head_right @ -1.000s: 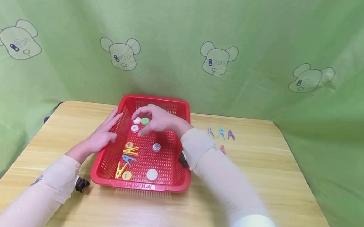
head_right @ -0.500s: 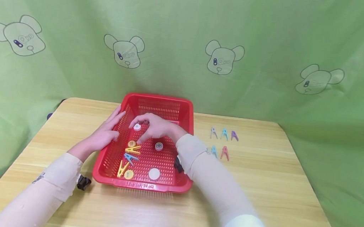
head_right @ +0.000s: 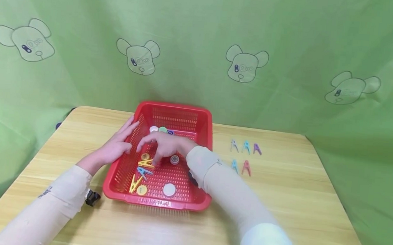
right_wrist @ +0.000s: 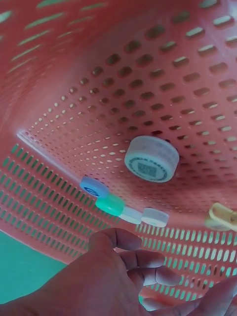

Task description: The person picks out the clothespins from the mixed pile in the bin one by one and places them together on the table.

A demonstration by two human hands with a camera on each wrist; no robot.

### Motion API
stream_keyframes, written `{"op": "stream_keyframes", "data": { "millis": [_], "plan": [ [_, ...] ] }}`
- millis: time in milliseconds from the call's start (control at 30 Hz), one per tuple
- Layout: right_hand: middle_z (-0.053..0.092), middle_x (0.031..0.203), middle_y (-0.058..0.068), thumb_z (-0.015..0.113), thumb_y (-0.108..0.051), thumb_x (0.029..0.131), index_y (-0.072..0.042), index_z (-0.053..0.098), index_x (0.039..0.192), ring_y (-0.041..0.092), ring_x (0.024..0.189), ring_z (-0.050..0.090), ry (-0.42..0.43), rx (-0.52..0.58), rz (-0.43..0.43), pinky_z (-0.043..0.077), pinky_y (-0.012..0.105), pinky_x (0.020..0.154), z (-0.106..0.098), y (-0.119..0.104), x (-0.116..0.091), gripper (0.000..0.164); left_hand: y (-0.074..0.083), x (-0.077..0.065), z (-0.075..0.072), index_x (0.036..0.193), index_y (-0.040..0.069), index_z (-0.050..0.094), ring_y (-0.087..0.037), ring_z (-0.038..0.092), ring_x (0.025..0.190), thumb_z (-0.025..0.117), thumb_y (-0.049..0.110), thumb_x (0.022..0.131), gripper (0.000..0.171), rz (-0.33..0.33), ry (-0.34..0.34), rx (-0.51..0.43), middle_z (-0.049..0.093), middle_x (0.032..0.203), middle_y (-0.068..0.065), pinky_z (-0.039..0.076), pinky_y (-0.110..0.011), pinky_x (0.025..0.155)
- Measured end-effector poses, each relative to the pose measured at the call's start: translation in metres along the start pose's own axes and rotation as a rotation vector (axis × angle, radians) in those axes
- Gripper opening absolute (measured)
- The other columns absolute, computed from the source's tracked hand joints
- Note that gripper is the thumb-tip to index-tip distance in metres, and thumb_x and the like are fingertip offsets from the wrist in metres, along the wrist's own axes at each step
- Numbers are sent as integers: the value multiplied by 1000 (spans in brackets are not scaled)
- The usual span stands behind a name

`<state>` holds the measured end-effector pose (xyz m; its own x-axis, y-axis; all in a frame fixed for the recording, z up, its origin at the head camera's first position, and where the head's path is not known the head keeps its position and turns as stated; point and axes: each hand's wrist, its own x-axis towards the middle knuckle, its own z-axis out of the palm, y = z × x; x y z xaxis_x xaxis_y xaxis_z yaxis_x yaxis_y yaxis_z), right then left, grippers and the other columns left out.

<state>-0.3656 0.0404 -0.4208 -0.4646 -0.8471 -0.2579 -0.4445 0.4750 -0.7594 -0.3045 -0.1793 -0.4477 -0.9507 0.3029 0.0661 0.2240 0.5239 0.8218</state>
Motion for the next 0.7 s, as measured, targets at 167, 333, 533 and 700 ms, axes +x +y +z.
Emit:
{"op": "stream_keyframes", "data": {
  "millis": [167,333,533,700],
  "plan": [
    [52,130,-8,85,-7,77,-27,71,121,28,132,40,-43,-51,17,42,48,104,4,3,3,50,-3,0,2,161,13,21,-41,0,148,56,0,77,91,-6,-3,-10,-6,166,8,9,-68,111],
    [54,128,-3,86,-7,76,-25,72,119,27,127,43,-82,-89,6,43,44,104,6,8,9,49,-7,2,4,161,13,22,-42,1,148,56,1,75,92,4,8,-1,-5,167,8,7,-68,111],
    [54,125,-8,87,-8,75,-30,72,119,21,122,45,-128,-136,23,40,39,105,8,15,19,51,-6,2,3,161,13,22,-43,1,147,56,0,75,93,10,2,-5,-5,166,8,7,-69,110],
    [53,125,-8,88,-7,73,-31,72,120,19,120,45,-134,-181,29,38,38,106,7,15,24,55,-4,2,0,161,13,22,-42,1,148,55,0,74,93,5,8,-10,-5,166,10,9,-69,110]
  ]
}}
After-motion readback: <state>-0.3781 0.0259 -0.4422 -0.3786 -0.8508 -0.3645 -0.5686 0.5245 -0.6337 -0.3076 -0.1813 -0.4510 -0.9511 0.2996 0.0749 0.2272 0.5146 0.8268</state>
